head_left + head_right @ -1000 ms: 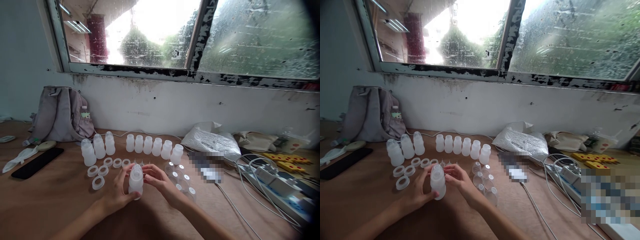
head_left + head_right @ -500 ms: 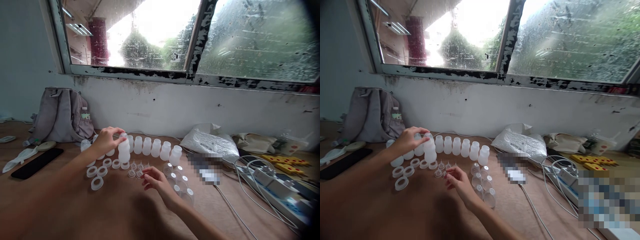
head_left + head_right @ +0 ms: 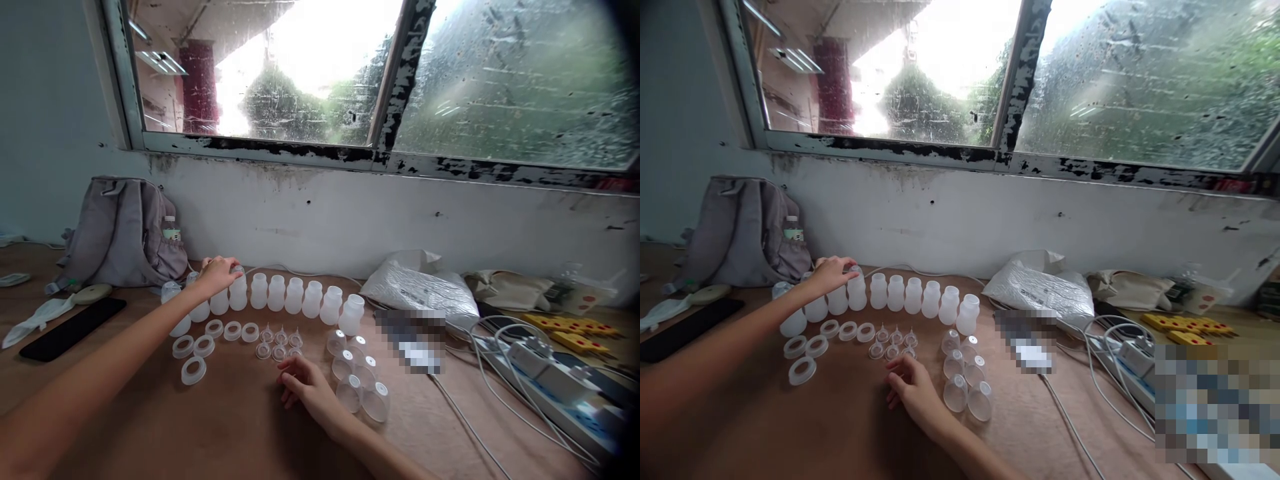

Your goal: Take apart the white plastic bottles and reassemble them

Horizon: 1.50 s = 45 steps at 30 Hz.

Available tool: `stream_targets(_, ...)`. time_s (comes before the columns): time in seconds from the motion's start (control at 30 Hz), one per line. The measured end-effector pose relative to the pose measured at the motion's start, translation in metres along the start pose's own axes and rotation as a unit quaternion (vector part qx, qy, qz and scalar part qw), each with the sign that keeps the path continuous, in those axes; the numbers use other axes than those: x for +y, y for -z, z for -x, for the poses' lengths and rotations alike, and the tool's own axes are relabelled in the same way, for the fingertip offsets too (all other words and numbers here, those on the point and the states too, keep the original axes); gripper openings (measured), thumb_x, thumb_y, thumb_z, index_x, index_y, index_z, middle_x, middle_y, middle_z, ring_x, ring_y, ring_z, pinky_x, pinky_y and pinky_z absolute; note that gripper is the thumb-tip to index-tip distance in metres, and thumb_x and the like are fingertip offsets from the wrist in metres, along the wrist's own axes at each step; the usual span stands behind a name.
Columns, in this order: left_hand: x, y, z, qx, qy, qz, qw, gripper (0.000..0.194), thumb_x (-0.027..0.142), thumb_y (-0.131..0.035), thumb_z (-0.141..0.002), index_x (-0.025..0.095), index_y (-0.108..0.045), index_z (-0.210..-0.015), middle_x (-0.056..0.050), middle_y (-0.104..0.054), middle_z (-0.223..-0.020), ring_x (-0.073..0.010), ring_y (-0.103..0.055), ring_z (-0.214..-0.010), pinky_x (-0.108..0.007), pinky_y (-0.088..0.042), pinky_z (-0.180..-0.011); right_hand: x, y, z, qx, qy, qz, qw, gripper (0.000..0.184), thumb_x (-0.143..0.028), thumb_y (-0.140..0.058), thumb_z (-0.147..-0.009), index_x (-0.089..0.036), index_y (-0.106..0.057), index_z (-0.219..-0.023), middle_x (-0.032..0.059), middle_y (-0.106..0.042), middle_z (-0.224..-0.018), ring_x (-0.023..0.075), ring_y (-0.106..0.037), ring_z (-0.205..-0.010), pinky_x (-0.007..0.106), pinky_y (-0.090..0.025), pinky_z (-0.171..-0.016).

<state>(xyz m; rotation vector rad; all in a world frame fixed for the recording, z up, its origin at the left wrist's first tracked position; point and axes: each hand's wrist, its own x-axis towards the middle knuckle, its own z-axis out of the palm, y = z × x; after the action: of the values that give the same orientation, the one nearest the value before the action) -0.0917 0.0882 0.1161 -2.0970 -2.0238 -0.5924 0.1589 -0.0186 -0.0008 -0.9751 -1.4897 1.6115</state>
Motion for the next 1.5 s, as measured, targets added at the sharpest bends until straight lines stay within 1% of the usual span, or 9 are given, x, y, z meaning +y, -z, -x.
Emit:
stream_targets(0.33,-0.004,-0.009,0.003,-0.009,-0.024,-0.049,0.998,0.041,0.04,-0.037,-0.081,0.019,-0.05,-0.114,-0.011,-0.063,-0.094,-0.0257,-0.053,-0.098,-0.039,-0.029,-0.088,0.001,0.005,0.002,0.052,0.081,0.111,0.989,0.009,-0.019,-0.045,-0.075,-0.017,-0.051,-0.082,-0.0003,-0.051,-0.071,0.0101,-0.049,-0.053,0.021,-0.04,-0.042)
stream_targets(0.57,0.011,0.0,0.011,0.057,-0.054,-0.056,0.995,0.038,0.032,-0.038,-0.082,0.015,-0.047,-0.115,-0.014,-0.056,-0.112,-0.0272,-0.046,-0.106,-0.041,-0.028,-0.09,-0.008,0.01,0.01,0.082,0.267,0.394,0.876,0.02,-0.007,-0.038,-0.077,-0.018,-0.053,-0.085,0.0068,-0.051,-0.086,0.0177,-0.051,-0.077,0.03,-0.043,-0.068)
stream_targets(0.7,0.026,-0.006,0.039,0.105,-0.118,-0.02,0.987,0.027,0.028,-0.037,-0.084,0.017,-0.053,-0.102,-0.01,-0.057,-0.107,-0.0234,-0.047,-0.102,-0.035,-0.032,-0.088,-0.001,0.012,0.012,0.118,0.263,0.493,0.821,0.031,-0.003,-0.041,-0.072,-0.02,-0.053,-0.096,0.0109,-0.046,-0.107,0.023,-0.047,-0.097,0.038,-0.04,-0.081)
stream_targets(0.83,0.032,-0.04,0.086,0.034,-0.183,0.017,0.982,0.016,0.026,-0.043,-0.082,0.019,-0.057,-0.084,-0.005,-0.06,-0.09,-0.0217,-0.051,-0.089,-0.035,-0.038,-0.08,0.005,0.015,0.008,0.147,0.224,0.543,0.796,0.032,-0.007,-0.045,-0.073,-0.022,-0.054,-0.1,0.0125,-0.043,-0.119,0.0276,-0.041,-0.108,0.043,-0.037,-0.084)
stream_targets(1.0,0.03,-0.07,0.122,0.008,-0.18,0.013,0.983,0.016,0.023,-0.047,-0.08,0.018,-0.056,-0.092,-0.009,-0.058,-0.104,-0.026,-0.049,-0.099,-0.041,-0.038,-0.082,0.003,0.014,0.006,0.142,0.205,0.542,0.803,0.026,-0.013,-0.044,-0.077,-0.021,-0.055,-0.099,0.0121,-0.053,-0.111,0.0274,-0.047,-0.102,0.044,-0.037,-0.083)
stream_targets(1.13,0.039,-0.063,0.125,0.052,-0.172,0.056,0.982,0.012,0.018,-0.043,-0.081,0.018,-0.054,-0.086,-0.01,-0.053,-0.113,-0.0267,-0.045,-0.108,-0.044,-0.035,-0.089,-0.002,0.008,0.013,0.113,0.257,0.494,0.823,0.028,-0.011,-0.041,-0.079,-0.02,-0.054,-0.102,0.0124,-0.051,-0.114,0.0254,-0.046,-0.105,0.042,-0.037,-0.087)
stream_targets(1.27,0.052,-0.054,0.136,0.082,-0.164,0.173,0.968,0.008,0.021,-0.042,-0.082,0.02,-0.048,-0.088,-0.009,-0.053,-0.112,-0.0236,-0.047,-0.108,-0.041,-0.039,-0.088,-0.004,0.0,0.023,0.002,0.3,0.431,0.851,0.033,-0.008,-0.041,-0.078,-0.021,-0.052,-0.106,0.0104,-0.049,-0.116,0.0201,-0.046,-0.107,0.033,-0.039,-0.09)
stream_targets(1.37,0.053,-0.052,0.149,0.057,-0.172,0.249,0.951,0.022,0.026,-0.047,-0.081,0.022,-0.043,-0.102,-0.008,-0.055,-0.109,-0.0224,-0.051,-0.103,-0.039,-0.043,-0.086,-0.003,-0.003,0.026,-0.047,0.298,0.412,0.86,0.036,-0.003,-0.042,-0.073,-0.022,-0.056,-0.1,0.0079,-0.049,-0.118,0.0193,-0.047,-0.107,0.031,-0.039,-0.09)
stream_targets(1.5,0.049,-0.05,0.158,-0.012,-0.237,0.28,0.93,0.037,0.029,-0.052,-0.079,0.022,-0.04,-0.113,-0.009,-0.056,-0.106,-0.0222,-0.053,-0.099,-0.036,-0.044,-0.085,-0.005,-0.001,0.022,-0.01,0.279,0.344,0.897,0.031,0.001,-0.04,-0.068,-0.02,-0.057,-0.081,0.0069,-0.052,-0.11,0.0181,-0.052,-0.099,0.028,-0.043,-0.081)
